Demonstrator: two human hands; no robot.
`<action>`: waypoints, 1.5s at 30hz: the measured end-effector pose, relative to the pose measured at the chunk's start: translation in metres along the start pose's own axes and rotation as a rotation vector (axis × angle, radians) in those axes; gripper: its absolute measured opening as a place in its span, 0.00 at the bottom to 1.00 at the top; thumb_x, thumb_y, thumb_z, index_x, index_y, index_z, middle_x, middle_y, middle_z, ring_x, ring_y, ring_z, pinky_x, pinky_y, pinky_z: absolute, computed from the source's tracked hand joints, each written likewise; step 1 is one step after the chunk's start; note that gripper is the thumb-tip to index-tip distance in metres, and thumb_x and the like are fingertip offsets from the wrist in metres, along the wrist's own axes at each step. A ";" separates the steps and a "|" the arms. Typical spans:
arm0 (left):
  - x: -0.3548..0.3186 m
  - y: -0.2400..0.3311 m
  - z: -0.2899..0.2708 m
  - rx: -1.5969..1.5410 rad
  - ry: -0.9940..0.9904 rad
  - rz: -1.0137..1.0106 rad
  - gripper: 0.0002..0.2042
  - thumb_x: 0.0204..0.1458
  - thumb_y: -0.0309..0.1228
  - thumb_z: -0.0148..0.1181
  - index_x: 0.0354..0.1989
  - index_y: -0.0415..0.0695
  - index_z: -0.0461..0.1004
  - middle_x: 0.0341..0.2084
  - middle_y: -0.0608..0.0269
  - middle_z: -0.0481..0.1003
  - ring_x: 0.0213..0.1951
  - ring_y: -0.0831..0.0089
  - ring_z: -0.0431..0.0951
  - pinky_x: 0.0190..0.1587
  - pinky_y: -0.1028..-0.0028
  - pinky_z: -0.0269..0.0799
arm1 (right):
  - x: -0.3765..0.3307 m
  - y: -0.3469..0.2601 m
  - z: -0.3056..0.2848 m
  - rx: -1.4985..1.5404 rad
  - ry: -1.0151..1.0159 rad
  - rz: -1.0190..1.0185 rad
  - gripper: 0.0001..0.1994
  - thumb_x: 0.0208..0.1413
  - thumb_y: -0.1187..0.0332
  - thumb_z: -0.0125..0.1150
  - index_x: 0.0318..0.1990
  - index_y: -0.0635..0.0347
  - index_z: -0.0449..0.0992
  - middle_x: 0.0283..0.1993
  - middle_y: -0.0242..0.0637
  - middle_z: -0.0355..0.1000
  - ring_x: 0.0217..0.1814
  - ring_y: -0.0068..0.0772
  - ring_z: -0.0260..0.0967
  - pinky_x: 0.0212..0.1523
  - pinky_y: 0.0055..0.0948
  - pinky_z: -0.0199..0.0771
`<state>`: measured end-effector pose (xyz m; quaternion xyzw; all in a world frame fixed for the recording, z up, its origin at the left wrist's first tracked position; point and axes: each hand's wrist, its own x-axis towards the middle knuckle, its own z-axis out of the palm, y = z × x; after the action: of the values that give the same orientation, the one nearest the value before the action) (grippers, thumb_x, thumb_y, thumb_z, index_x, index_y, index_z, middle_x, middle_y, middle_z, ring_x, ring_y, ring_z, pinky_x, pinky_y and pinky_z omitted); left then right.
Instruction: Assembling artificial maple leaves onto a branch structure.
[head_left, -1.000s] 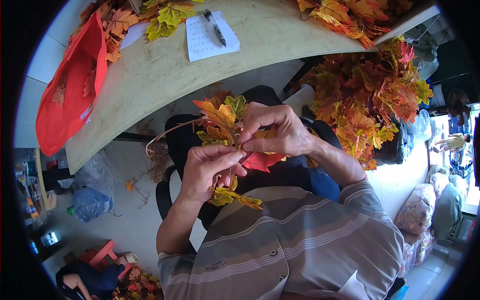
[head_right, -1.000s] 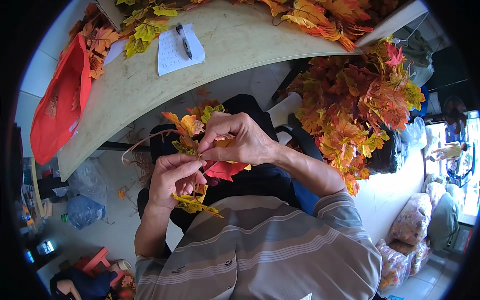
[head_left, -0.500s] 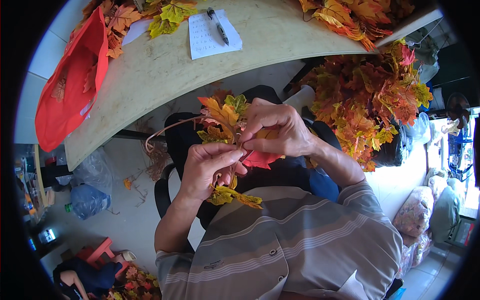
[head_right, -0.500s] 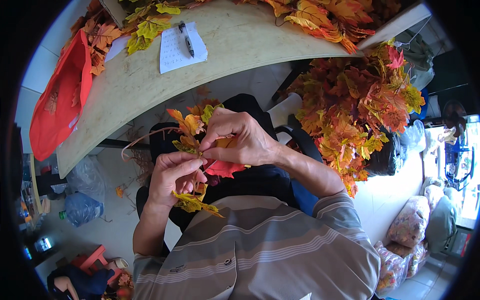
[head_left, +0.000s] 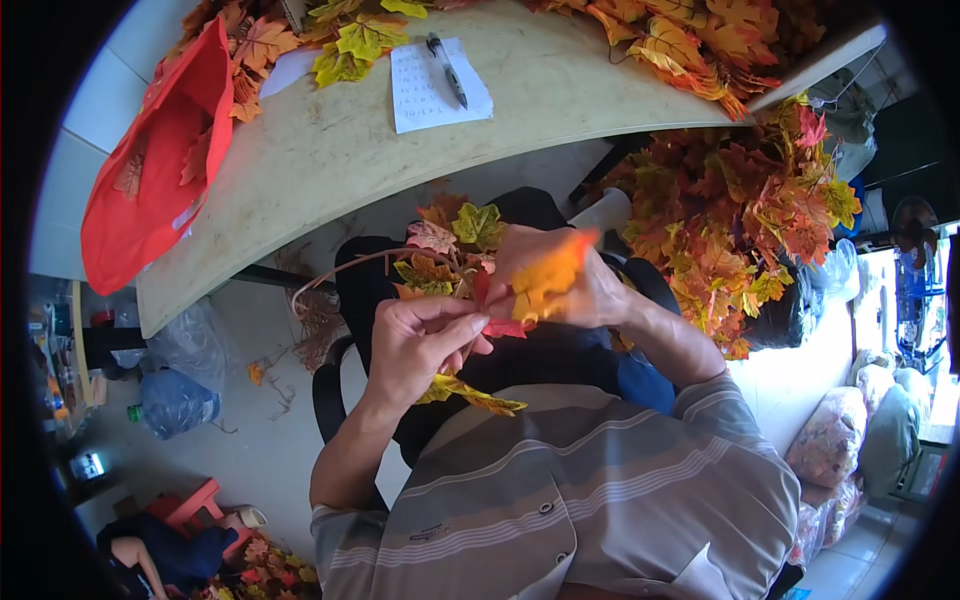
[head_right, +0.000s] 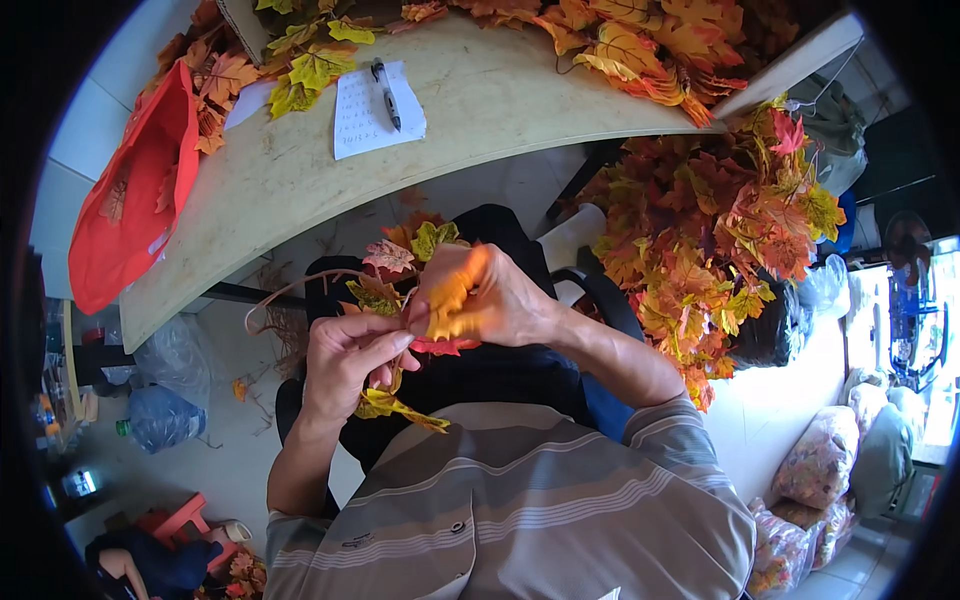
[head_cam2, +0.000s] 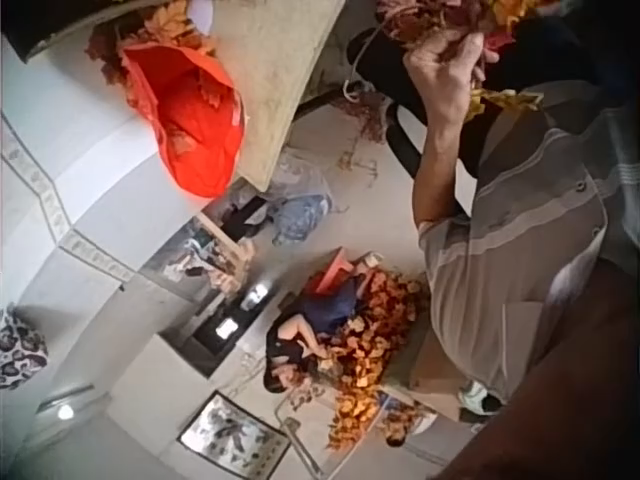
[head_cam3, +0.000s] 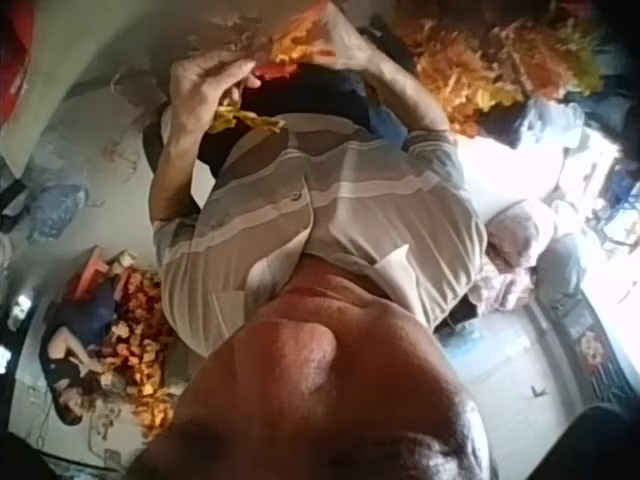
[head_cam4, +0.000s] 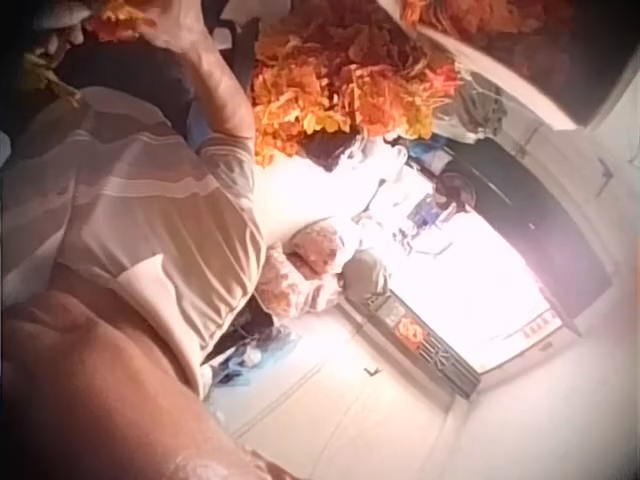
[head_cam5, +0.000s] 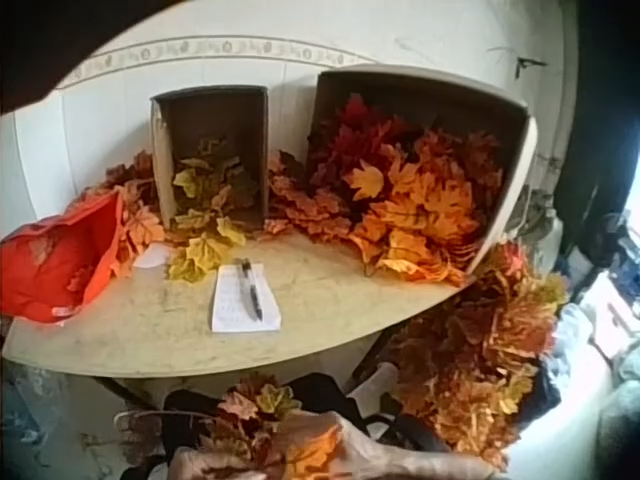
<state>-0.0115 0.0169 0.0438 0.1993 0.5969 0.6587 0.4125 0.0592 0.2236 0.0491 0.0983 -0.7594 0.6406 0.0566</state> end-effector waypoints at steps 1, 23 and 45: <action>-0.001 0.001 0.000 0.001 0.002 0.007 0.06 0.51 0.23 0.60 0.34 0.33 0.78 0.19 0.55 0.78 0.14 0.85 0.70 0.18 0.87 0.64 | 0.002 0.002 -0.001 -0.139 -0.006 -0.183 0.07 0.41 0.72 0.72 0.28 0.61 0.79 0.28 0.34 0.74 0.33 0.30 0.67 0.33 0.28 0.66; -0.002 -0.006 0.007 0.120 0.019 0.146 0.07 0.53 0.21 0.58 0.39 0.32 0.76 0.27 0.58 0.79 0.30 0.81 0.78 0.34 0.82 0.74 | 0.004 -0.005 -0.003 -0.219 -0.010 -0.150 0.08 0.40 0.71 0.69 0.28 0.61 0.78 0.28 0.34 0.75 0.32 0.34 0.70 0.36 0.31 0.68; 0.000 -0.016 0.013 0.517 0.248 0.419 0.07 0.45 0.17 0.59 0.34 0.32 0.77 0.23 0.62 0.78 0.24 0.81 0.76 0.30 0.81 0.70 | -0.007 -0.004 0.014 -0.273 0.113 0.015 0.08 0.39 0.73 0.71 0.29 0.62 0.79 0.30 0.37 0.75 0.32 0.31 0.73 0.32 0.28 0.71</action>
<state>0.0030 0.0237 0.0315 0.3338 0.7354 0.5755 0.1286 0.0678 0.2100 0.0495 0.0477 -0.8357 0.5365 0.1074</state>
